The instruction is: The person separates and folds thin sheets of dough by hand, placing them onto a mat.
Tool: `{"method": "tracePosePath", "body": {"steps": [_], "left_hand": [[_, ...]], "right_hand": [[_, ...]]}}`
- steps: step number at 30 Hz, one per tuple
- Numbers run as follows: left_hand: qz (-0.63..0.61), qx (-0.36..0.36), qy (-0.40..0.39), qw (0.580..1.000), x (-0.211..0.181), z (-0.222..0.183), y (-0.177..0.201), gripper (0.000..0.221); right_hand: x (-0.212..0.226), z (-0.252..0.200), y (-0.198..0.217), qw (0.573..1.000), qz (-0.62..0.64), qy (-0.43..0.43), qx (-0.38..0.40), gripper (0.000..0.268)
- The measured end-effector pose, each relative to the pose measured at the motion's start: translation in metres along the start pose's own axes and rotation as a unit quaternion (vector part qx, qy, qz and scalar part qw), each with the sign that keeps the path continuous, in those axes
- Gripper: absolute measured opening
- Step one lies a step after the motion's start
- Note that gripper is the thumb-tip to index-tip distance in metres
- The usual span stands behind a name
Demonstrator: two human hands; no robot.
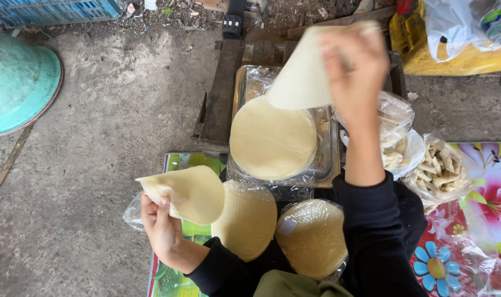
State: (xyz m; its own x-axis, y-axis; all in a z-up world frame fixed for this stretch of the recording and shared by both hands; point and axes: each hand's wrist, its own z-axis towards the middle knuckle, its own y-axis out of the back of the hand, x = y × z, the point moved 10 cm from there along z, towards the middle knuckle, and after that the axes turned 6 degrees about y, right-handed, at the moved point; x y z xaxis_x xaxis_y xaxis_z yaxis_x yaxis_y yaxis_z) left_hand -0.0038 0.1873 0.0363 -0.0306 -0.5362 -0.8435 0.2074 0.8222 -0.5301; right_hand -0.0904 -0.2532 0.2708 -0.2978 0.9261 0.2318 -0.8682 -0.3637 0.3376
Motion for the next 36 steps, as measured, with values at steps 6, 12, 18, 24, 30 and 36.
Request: {"method": "tracePosePath", "body": {"steps": [6,12,18,24,30,36], "left_hand": [[0.036,0.006,0.039,0.999,0.022,0.005,0.005,0.035],[0.033,0.031,0.073,0.996,0.027,0.005,-0.005,0.036],[0.032,0.047,0.081,0.995,0.033,0.008,-0.017,0.03],[0.026,0.069,0.078,0.994,0.038,0.009,-0.02,0.026],[0.029,0.101,0.084,0.991,0.043,0.01,-0.033,0.022],[0.048,0.092,0.102,0.989,0.05,0.01,-0.04,0.029]], "right_hand": [[0.044,-0.118,-0.172,0.896,0.032,-0.023,0.443,0.015],[0.089,-0.204,-0.168,0.905,0.008,0.08,0.417,0.045],[0.089,-0.199,-0.15,0.886,-0.075,0.102,0.447,0.042],[0.095,-0.21,-0.127,0.859,-0.103,0.123,0.486,0.035],[0.067,-0.201,-0.125,0.859,-0.014,0.036,0.511,0.037],[-0.007,-0.158,-0.166,0.915,-0.187,0.122,0.337,0.031]]}}
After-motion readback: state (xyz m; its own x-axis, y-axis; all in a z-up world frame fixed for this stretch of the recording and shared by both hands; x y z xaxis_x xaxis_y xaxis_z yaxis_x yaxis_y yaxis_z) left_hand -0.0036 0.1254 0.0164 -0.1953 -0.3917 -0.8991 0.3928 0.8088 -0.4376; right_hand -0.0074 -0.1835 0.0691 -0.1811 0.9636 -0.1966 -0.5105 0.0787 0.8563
